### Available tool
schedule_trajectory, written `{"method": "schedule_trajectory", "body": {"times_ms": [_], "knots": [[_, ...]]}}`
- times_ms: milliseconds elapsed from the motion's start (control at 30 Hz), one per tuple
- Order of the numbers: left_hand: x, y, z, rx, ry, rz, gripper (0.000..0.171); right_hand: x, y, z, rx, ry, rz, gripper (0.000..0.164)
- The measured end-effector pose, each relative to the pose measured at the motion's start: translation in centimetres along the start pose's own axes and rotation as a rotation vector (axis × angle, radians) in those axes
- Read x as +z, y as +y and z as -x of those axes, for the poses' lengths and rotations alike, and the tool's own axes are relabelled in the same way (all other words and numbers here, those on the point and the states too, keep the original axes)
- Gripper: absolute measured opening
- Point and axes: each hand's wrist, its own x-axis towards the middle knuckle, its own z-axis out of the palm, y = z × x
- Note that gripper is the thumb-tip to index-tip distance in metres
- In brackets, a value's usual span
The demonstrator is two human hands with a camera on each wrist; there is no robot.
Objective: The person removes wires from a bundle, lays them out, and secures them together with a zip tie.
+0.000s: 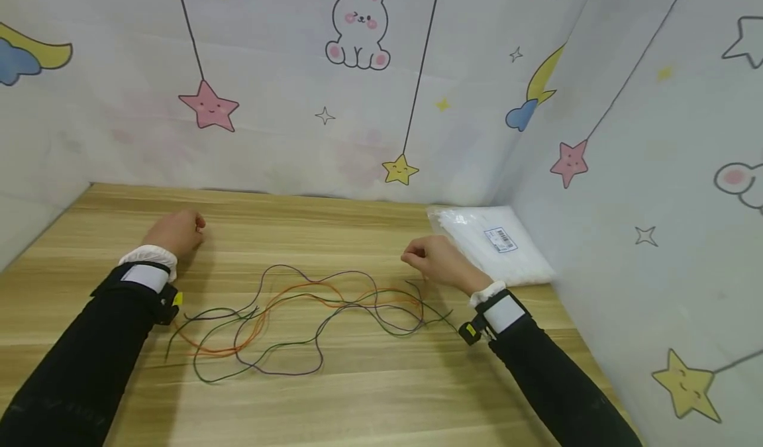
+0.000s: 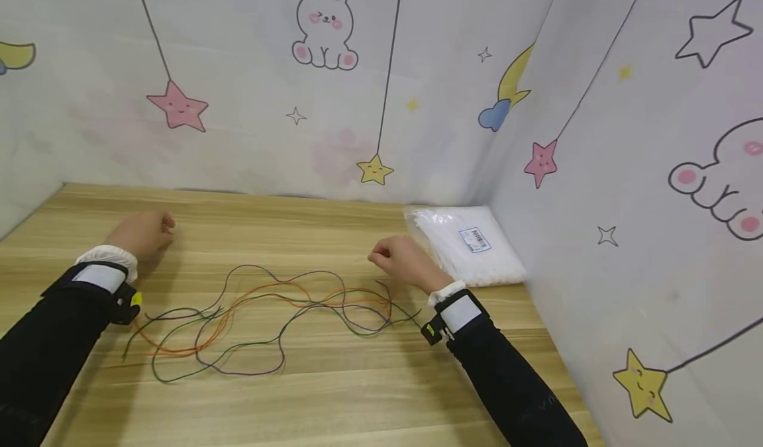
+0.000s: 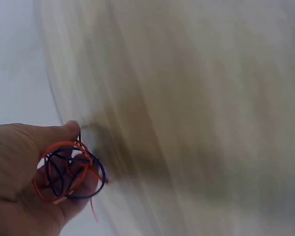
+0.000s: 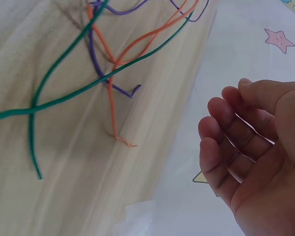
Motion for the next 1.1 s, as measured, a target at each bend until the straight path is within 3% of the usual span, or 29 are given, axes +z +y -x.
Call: {"method": "schedule_trajectory", "body": {"times_ms": [167,367,500,667,867,1000,1100], "knots": [[-0.8,3.9,-0.9,0.042,0.033,0.227,0.033,-0.9,-1.5,-1.5,-0.008,-0.009,0.032,0.022],[-1.4,11.0,-1.5,0.130,0.037,0.582,0.032,-1.5,-5.0,-4.2,-0.046,-0.014,0.082,0.024],[-0.6,15.4,-1.4,0.184,0.023,0.706,0.026,-0.9,-7.3,-6.1,-0.112,0.030,0.067,0.026],[0.9,19.3,-1.0,0.272,-0.012,0.795,0.024,-0.1,-8.9,-7.6,-0.165,0.123,-0.061,0.038],[2.3,21.5,-0.6,0.341,-0.040,0.826,0.025,0.3,-9.0,-7.7,-0.144,0.189,-0.319,0.027],[2.5,21.6,-0.6,0.338,-0.055,0.817,0.023,0.4,-8.7,-7.5,-0.037,0.219,-0.549,0.021],[2.4,21.3,-0.6,0.357,-0.071,0.789,0.024,0.5,-8.3,-7.5,0.064,0.203,-0.828,0.019]]}}
